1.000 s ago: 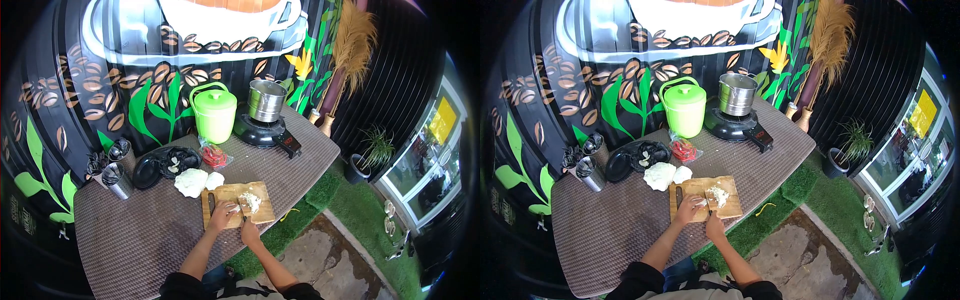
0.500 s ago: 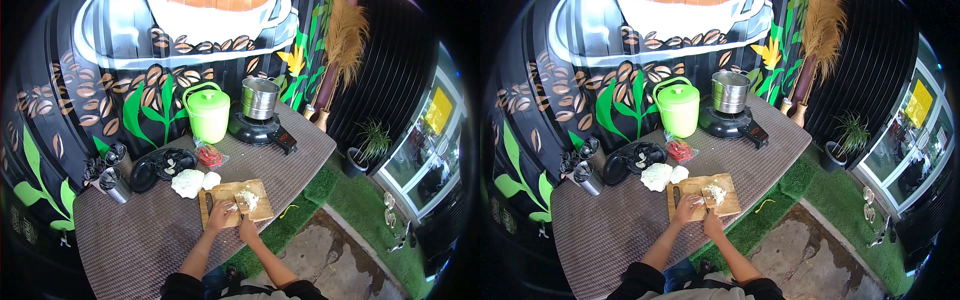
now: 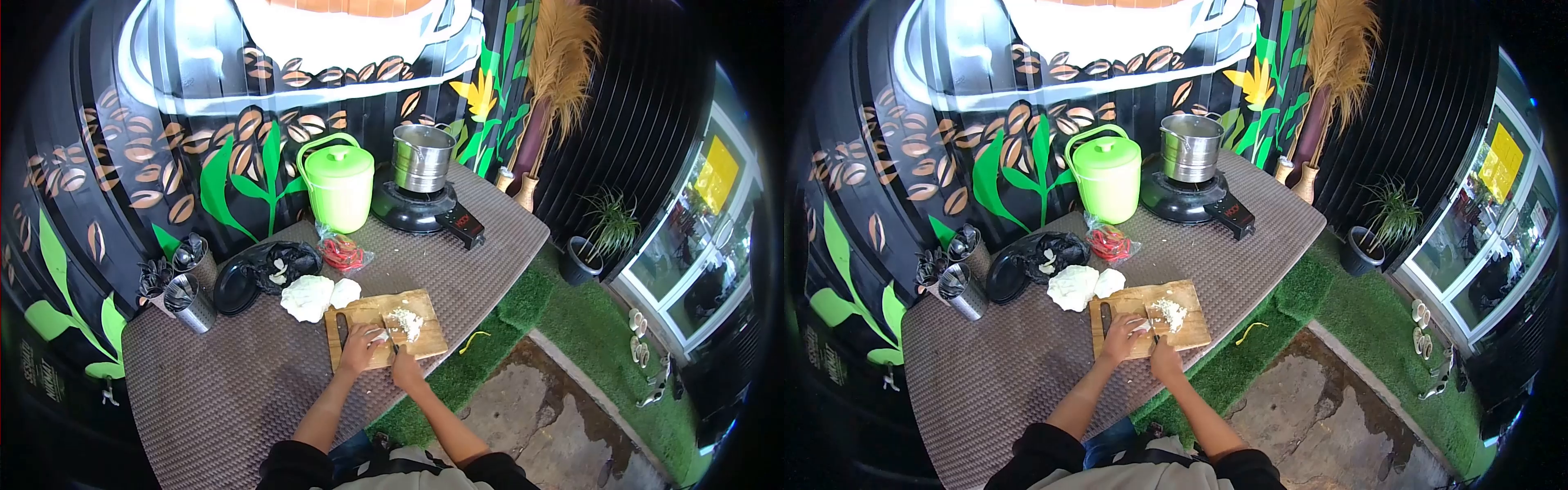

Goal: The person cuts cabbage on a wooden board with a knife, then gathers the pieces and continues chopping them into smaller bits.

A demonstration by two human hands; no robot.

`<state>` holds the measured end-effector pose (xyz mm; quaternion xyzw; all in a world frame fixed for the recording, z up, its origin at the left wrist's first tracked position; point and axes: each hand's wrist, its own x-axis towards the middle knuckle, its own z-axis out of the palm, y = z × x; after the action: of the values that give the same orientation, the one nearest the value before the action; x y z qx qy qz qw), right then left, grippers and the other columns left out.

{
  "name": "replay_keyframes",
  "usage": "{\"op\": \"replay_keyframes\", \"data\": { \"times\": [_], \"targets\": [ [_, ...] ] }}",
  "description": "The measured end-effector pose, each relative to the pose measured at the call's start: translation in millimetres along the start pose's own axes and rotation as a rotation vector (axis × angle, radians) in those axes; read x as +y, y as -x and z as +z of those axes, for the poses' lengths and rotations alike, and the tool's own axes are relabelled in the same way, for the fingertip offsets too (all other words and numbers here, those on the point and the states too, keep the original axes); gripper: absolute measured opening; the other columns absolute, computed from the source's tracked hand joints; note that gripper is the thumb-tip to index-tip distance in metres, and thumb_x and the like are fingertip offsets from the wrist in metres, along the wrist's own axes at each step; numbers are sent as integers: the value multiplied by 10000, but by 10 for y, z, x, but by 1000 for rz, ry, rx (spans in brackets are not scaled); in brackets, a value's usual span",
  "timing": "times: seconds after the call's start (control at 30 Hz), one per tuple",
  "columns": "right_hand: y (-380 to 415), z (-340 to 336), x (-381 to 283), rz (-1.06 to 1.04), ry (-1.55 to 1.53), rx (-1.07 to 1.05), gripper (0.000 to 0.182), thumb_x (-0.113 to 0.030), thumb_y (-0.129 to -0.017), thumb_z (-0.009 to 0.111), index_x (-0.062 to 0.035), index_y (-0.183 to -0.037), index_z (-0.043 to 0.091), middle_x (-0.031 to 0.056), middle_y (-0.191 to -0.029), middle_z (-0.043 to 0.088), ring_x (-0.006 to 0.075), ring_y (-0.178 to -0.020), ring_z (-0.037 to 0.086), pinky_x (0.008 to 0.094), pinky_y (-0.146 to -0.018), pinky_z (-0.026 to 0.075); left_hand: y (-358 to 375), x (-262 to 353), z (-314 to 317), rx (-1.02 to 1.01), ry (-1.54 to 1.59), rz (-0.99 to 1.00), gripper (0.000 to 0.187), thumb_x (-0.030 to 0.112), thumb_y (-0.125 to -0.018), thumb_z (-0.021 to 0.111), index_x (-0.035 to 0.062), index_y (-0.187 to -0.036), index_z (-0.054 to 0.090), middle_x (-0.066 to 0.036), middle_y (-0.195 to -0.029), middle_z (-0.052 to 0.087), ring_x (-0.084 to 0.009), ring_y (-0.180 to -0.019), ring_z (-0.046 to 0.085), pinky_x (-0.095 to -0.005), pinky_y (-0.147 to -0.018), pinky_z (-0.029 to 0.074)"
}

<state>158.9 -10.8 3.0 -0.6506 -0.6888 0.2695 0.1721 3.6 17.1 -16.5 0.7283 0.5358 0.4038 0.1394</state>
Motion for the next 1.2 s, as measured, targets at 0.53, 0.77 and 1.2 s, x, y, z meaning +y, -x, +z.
{"op": "replay_keyframes", "data": {
  "times": [0.53, 0.77, 1.2],
  "targets": [
    [-91, -52, -30, 4, 17, -33, 316, -242, -944, 447, 65, -1019, 447, 319, -855, 619, 507, -865, 594, 563, -746, 470, 16, 23, -7, 36, -22, 9, 272, 164, -822, 653, 51, -1068, 680, -90, -1131, 614, -282, -1117, 491, -384, -983, 390],
    [-56, -154, 35, -41, -128, -192, 333, -249, -946, 453, 74, -1024, 462, 358, -841, 601, 512, -838, 599, 560, -741, 477, 12, 42, -24, 54, -32, 31, 284, 141, -795, 672, 43, -1061, 684, -107, -1135, 622, -289, -1091, 516, -372, -961, 412],
    [-202, -42, 22, -49, -68, -126, 333, -262, -944, 452, 54, -1053, 456, 341, -882, 613, 499, -856, 605, 554, -753, 475, -4, 50, -49, 33, 5, -14, 296, 136, -789, 682, 17, -1059, 663, -112, -1119, 618, -297, -1105, 504, -382, -971, 399]
  ]
}}
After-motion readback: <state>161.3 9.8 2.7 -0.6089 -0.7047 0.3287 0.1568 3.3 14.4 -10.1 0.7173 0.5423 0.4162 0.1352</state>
